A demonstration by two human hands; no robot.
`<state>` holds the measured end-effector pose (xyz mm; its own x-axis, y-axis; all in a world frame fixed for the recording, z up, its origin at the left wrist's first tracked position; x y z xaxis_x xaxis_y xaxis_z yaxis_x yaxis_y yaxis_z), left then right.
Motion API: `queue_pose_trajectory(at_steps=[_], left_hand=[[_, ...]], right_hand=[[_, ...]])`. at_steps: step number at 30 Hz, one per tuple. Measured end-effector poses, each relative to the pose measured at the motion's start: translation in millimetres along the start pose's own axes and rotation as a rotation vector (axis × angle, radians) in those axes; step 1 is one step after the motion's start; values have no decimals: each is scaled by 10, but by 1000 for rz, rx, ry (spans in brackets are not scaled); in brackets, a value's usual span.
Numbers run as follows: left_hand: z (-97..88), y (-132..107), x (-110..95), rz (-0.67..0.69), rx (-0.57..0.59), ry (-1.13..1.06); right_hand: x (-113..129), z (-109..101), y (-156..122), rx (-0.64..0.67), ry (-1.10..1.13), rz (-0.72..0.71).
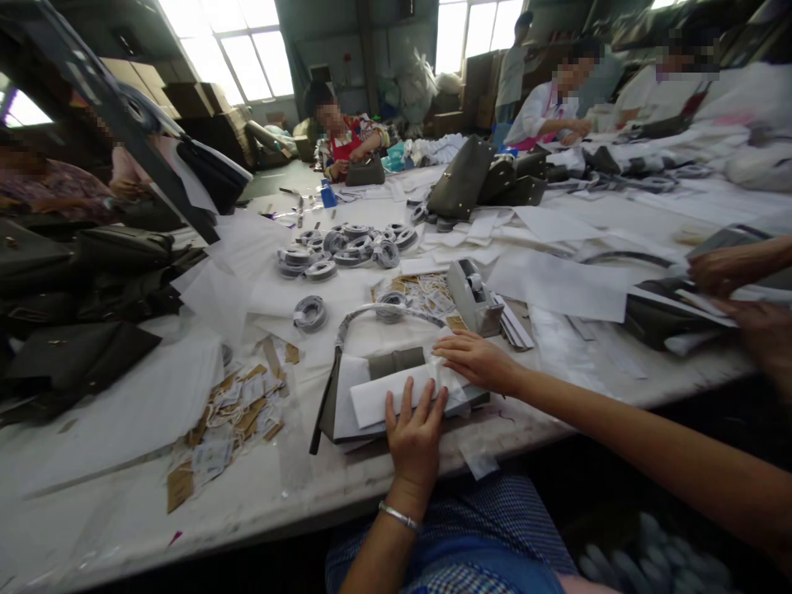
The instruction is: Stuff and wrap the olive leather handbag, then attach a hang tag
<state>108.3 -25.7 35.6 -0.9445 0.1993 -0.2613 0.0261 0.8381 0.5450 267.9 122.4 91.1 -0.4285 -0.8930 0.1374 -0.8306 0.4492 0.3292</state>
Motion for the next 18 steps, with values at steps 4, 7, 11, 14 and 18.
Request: queue_pose_trajectory(at_steps=[4,7,11,14,18], left_hand=[[-19,3,5,-1,32,-3],[-40,5,-3,-12,59,6],[-48,11,-10,-9,71,33],[-39,10,-7,4,63,53],[-30,8,-2,6,79,71]], right_hand=[[433,-133,-854,-100,30,-22],[697,44,-1281,-26,20,-134],[788,373,-1376,-126,42,-88],[775,475,-1307,-272,129,-84],[822,458,-1259,-362,191,-42]])
Point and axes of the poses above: each hand's wrist, its own y-axis towards the middle knuckle, its own z-axis out of the palm, x = y × z, the point moved 1 cm from there along y, towards the middle knuckle, and after that the axes turned 4 degrees about -y, right-handed, at the moved point
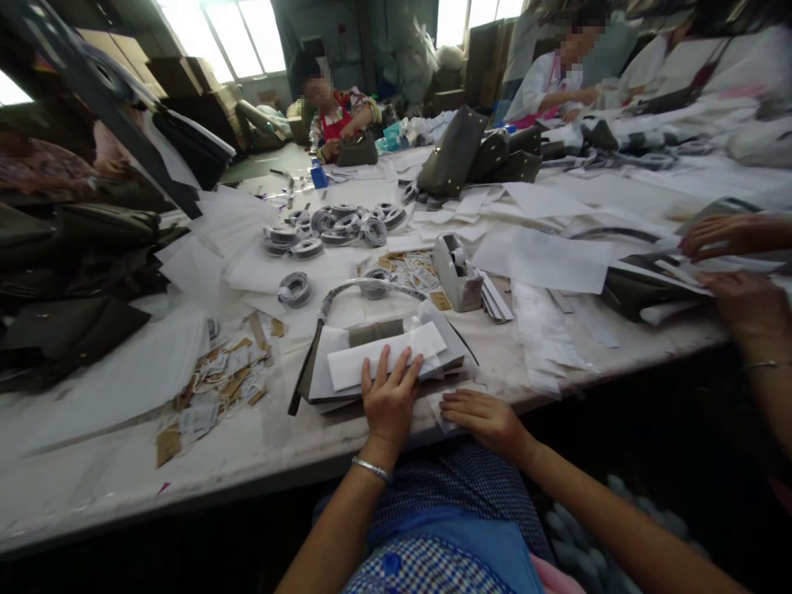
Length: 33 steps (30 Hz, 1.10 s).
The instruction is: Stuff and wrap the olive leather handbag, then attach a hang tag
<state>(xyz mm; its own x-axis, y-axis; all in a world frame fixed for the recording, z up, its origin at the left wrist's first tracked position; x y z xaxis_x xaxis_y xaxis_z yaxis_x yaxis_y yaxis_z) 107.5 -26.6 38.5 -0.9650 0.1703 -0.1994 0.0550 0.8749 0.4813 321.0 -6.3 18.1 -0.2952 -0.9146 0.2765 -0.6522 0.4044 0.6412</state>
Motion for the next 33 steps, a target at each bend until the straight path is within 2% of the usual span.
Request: queue_pose_trajectory(at_steps=[4,13,18,22,25,29,33], left_hand=[[-4,10,0,-12,28,10],[14,-6,-6,-4,54,10],[28,-27,-13,26,47,15],[21,-30,-27,39,8,7],[5,-34,-36,44,-25,-11],[5,-36,-32,55,-67,-49],[32,-27,-24,57,-110,-95]], right_hand=[[156,-22,-6,-21,-32,3],[611,-157,-230,20,-56,78],[673,-346,-6,-6,-52,65],[475,-541,450,-17,-34,87],[200,-564,827,-2,-78,175],[-215,-383,1196,57,-93,351],[-519,-117,1319,151,-42,406]])
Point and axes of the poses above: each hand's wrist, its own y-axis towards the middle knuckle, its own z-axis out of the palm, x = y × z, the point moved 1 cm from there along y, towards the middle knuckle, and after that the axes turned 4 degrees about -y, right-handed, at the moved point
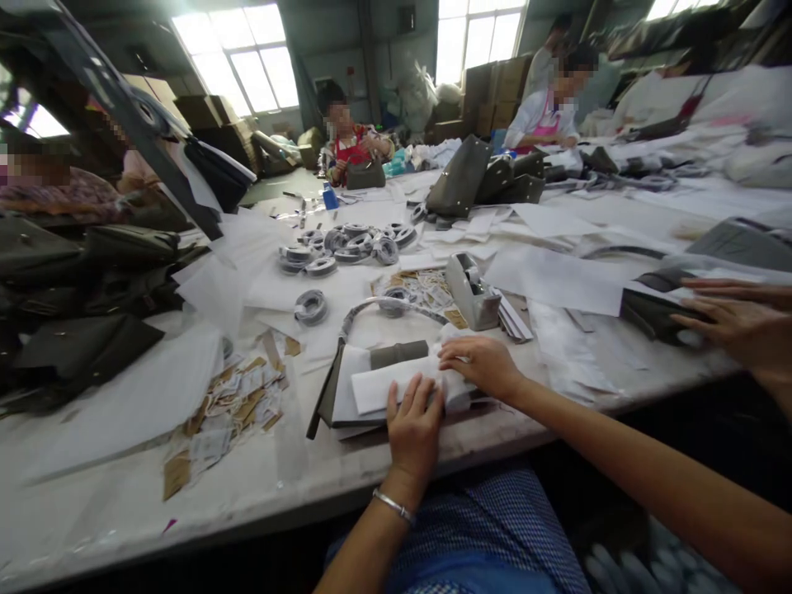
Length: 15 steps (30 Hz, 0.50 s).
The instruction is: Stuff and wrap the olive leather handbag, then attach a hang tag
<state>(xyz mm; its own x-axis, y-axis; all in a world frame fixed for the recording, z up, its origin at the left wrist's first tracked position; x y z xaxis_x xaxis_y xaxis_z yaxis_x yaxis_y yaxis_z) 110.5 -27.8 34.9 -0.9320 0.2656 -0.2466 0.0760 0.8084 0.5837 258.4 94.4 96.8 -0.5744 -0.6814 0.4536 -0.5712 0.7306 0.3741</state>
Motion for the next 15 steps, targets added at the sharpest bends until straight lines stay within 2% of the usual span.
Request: queue_pose_trajectory(at_steps=[4,8,15], left_hand=[[-1,21,8,-9,-4,-46],[-32,44,19,3,19,-43],[-68,88,31,129,59,84]], right_hand=[[-148,164,58,65,4,-5],[-232,205,78,113,-14,7],[-176,247,86,112,-52,58]])
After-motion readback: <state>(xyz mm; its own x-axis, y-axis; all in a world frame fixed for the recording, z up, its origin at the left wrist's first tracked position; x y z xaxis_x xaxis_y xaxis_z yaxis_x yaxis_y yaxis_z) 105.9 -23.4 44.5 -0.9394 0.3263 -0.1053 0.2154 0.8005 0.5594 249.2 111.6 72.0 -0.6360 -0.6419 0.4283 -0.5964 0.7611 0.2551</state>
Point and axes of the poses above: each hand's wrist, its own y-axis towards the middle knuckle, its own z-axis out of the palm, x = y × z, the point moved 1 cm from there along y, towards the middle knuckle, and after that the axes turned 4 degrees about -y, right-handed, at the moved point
